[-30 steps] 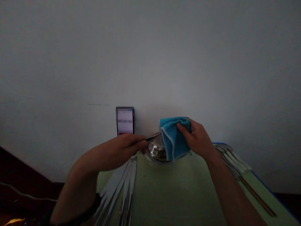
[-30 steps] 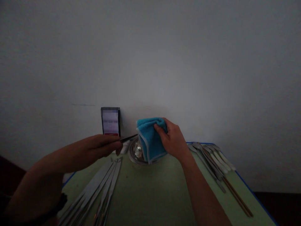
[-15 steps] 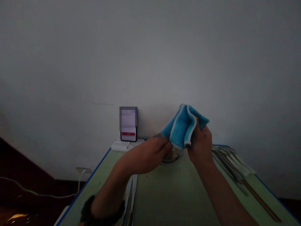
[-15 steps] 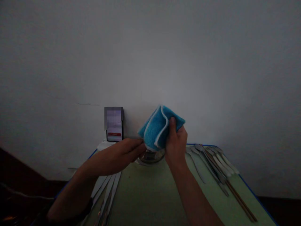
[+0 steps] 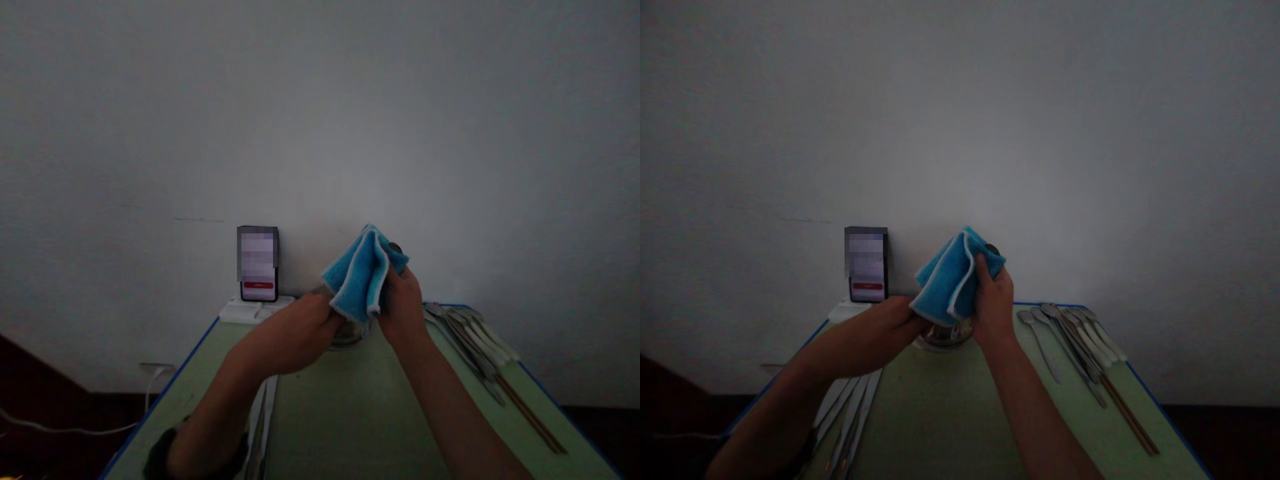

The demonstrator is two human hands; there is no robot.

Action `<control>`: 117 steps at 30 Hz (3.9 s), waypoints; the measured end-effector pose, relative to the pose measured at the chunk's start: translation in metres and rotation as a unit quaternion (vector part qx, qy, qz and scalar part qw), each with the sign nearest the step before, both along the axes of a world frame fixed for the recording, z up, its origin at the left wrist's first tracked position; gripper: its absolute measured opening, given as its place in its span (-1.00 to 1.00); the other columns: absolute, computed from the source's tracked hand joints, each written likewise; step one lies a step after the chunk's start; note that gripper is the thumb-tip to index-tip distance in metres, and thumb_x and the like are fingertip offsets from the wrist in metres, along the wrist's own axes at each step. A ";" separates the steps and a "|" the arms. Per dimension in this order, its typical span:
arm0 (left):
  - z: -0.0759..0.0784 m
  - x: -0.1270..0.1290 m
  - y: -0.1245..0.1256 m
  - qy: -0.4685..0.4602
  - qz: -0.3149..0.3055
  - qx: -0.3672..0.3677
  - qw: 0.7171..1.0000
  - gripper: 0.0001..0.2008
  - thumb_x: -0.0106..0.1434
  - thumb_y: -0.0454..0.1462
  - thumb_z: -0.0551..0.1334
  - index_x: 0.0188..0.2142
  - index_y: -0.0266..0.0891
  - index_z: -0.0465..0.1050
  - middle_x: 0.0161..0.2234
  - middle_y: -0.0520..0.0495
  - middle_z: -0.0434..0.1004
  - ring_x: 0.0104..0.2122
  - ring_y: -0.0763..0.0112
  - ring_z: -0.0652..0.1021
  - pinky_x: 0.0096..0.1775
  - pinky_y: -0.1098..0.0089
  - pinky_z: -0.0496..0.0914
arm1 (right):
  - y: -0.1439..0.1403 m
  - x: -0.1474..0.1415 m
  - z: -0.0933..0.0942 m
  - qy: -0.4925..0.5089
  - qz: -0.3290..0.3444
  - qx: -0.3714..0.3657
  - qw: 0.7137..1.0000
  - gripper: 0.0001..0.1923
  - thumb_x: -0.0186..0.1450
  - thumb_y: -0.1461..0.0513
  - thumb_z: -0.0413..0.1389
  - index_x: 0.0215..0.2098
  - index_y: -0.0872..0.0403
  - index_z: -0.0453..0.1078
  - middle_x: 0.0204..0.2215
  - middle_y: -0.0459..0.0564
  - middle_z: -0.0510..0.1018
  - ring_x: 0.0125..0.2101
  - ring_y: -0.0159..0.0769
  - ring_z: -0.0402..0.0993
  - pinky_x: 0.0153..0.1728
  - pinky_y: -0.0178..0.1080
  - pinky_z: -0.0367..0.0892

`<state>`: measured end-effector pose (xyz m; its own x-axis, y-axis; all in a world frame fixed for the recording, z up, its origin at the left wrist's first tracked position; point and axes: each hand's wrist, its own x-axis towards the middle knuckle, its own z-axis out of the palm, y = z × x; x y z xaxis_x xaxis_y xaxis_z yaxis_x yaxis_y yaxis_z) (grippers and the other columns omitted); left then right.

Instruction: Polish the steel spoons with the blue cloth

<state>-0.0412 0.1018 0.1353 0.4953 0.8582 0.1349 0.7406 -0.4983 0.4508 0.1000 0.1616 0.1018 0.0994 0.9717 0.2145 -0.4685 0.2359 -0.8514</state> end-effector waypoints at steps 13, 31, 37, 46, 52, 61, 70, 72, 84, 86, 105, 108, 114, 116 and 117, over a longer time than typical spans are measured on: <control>0.020 -0.019 -0.009 -0.127 0.134 -0.016 0.983 -0.49 0.27 0.00 -0.17 -0.69 -0.25 0.05 -0.70 0.12 0.03 -0.67 0.57 0.13 -0.60 0.49 0.04 | -0.020 0.073 0.041 -0.559 0.179 0.150 0.796 -0.75 0.21 0.07 -0.01 -0.34 0.08 0.34 -0.45 -0.08 0.49 -0.44 -0.36 0.39 -0.43 -0.32 0.27; 0.019 -0.021 -0.016 -0.060 0.055 -0.016 0.997 -0.69 0.27 -0.12 -0.06 -0.32 -0.20 0.38 -0.43 0.08 0.43 -0.42 0.48 0.41 -0.35 0.48 0.25 | -0.033 0.063 0.048 -0.625 0.293 0.203 0.694 -0.75 0.23 0.12 -0.02 -0.32 0.08 0.42 -0.50 -0.13 0.48 -0.50 -0.42 0.34 -0.48 -0.36 0.19; 0.023 -0.034 -0.019 -0.006 0.017 0.009 1.000 -0.71 0.26 -0.12 -0.02 -0.37 -0.22 0.37 -0.53 0.10 0.38 -0.52 0.53 0.36 -0.45 0.51 0.20 | -0.033 0.067 0.048 -0.619 0.312 0.187 0.696 -0.73 0.23 0.11 -0.02 -0.24 0.07 0.42 -0.46 -0.11 0.51 -0.50 -0.41 0.36 -0.50 -0.37 0.19; 0.016 -0.004 -0.014 0.061 -0.016 0.018 0.998 -0.70 0.28 -0.19 -0.06 -0.39 -0.23 0.38 -0.43 -0.01 0.44 -0.43 0.44 0.42 -0.41 0.46 0.20 | -0.033 0.048 0.045 -0.611 0.306 0.237 0.690 -0.81 0.22 0.17 0.00 -0.33 0.05 0.43 -0.57 -0.16 0.43 -0.56 -0.46 0.29 -0.53 -0.40 0.17; 0.015 -0.007 -0.013 0.072 -0.023 -0.005 0.997 -0.70 0.29 -0.18 -0.07 -0.32 -0.22 0.39 -0.43 -0.01 0.44 -0.44 0.43 0.42 -0.41 0.45 0.20 | -0.032 0.041 0.041 -0.625 0.285 0.259 0.679 -0.82 0.22 0.16 0.00 -0.39 0.04 0.40 -0.58 -0.16 0.41 -0.57 -0.46 0.29 -0.55 -0.40 0.15; 0.018 -0.015 -0.004 -0.016 -0.086 -0.053 0.995 -0.66 0.29 -0.12 -0.07 -0.39 -0.26 0.36 -0.52 0.07 0.34 -0.51 0.53 0.34 -0.47 0.50 0.17 | -0.033 0.040 0.042 -0.610 0.297 0.264 0.685 -0.81 0.22 0.13 0.01 -0.34 0.05 0.38 -0.56 -0.17 0.42 -0.56 -0.46 0.32 -0.51 -0.40 0.17; 0.014 -0.046 -0.003 -0.163 0.001 -0.051 0.985 -0.72 0.25 -0.16 0.03 -0.51 -0.27 0.25 -0.60 0.13 0.11 -0.58 0.59 0.18 -0.55 0.55 0.12 | -0.030 0.056 0.043 -0.613 0.297 0.205 0.703 -0.77 0.21 0.10 0.01 -0.33 0.08 0.39 -0.47 -0.14 0.49 -0.47 -0.42 0.37 -0.45 -0.38 0.23; 0.012 -0.056 -0.001 -0.195 0.015 -0.050 0.979 -0.72 0.25 -0.16 0.03 -0.53 -0.27 0.21 -0.61 0.14 0.06 -0.60 0.60 0.15 -0.58 0.56 0.10 | -0.025 0.066 0.042 -0.611 0.287 0.176 0.716 -0.76 0.21 0.09 0.00 -0.33 0.07 0.39 -0.44 -0.13 0.50 -0.45 -0.41 0.39 -0.43 -0.38 0.24; 0.006 -0.016 0.002 -0.029 -0.014 -0.079 0.996 -0.72 0.28 -0.19 -0.08 -0.33 -0.24 0.35 -0.48 0.05 0.35 -0.48 0.49 0.35 -0.43 0.51 0.22 | -0.016 0.065 0.039 -0.672 0.122 0.199 0.702 -0.75 0.16 0.07 0.04 -0.47 0.09 0.36 -0.54 -0.11 0.46 -0.52 -0.39 0.35 -0.50 -0.35 0.15; 0.007 -0.013 0.003 -0.044 -0.012 -0.059 0.997 -0.71 0.29 -0.20 -0.09 -0.37 -0.26 0.34 -0.48 0.04 0.35 -0.46 0.48 0.35 -0.40 0.49 0.22 | -0.018 0.059 0.040 -0.663 0.069 0.201 0.718 -0.72 0.14 0.04 0.05 -0.51 0.09 0.33 -0.60 -0.15 0.42 -0.56 -0.42 0.31 -0.53 -0.36 0.11; -0.017 0.012 -0.007 -0.208 0.015 -0.079 0.975 -0.66 0.26 -0.20 -0.09 -0.52 -0.28 0.31 -0.54 0.05 0.34 -0.49 0.47 0.35 -0.39 0.49 0.24 | -0.042 0.036 -0.012 -0.198 -0.021 0.003 0.980 -0.72 0.10 0.05 0.10 -0.33 0.07 0.35 -0.51 -0.12 0.46 -0.50 -0.37 0.33 -0.44 -0.31 0.26; -0.037 0.017 -0.011 -0.203 0.010 -0.111 0.973 -0.69 0.23 -0.20 -0.02 -0.54 -0.28 0.34 -0.58 0.07 0.32 -0.51 0.47 0.35 -0.39 0.48 0.24 | -0.059 0.053 -0.043 -0.191 0.045 -0.054 0.979 -0.73 0.12 0.07 0.10 -0.29 0.07 0.34 -0.40 -0.06 0.50 -0.41 -0.31 0.39 -0.36 -0.27 0.29; -0.081 0.060 -0.041 -0.226 0.031 -0.136 0.964 -0.70 0.28 -0.14 -0.12 -0.31 -0.21 0.30 -0.36 0.00 0.40 -0.36 0.42 0.39 -0.26 0.42 0.28 | -0.065 0.070 -0.082 -0.134 -0.027 -0.086 0.987 -0.72 0.12 0.04 0.08 -0.34 0.08 0.34 -0.51 -0.09 0.48 -0.49 -0.34 0.35 -0.40 -0.30 0.26; -0.092 0.072 -0.051 -0.274 0.050 -0.188 0.942 -0.69 0.27 -0.10 -0.10 -0.34 -0.22 0.29 -0.44 0.02 0.35 -0.45 0.45 0.36 -0.36 0.45 0.27 | -0.066 0.074 -0.087 -0.133 -0.040 -0.089 0.986 -0.72 0.10 0.03 0.08 -0.39 0.08 0.33 -0.56 -0.13 0.44 -0.53 -0.37 0.31 -0.43 -0.32 0.24; -0.097 0.076 -0.054 -0.288 0.059 -0.207 0.933 -0.68 0.26 -0.09 -0.09 -0.36 -0.23 0.29 -0.47 0.03 0.33 -0.49 0.47 0.34 -0.40 0.46 0.26 | -0.067 0.076 -0.089 -0.135 -0.045 -0.091 0.986 -0.72 0.10 0.03 0.08 -0.41 0.08 0.33 -0.59 -0.15 0.42 -0.55 -0.38 0.29 -0.46 -0.32 0.23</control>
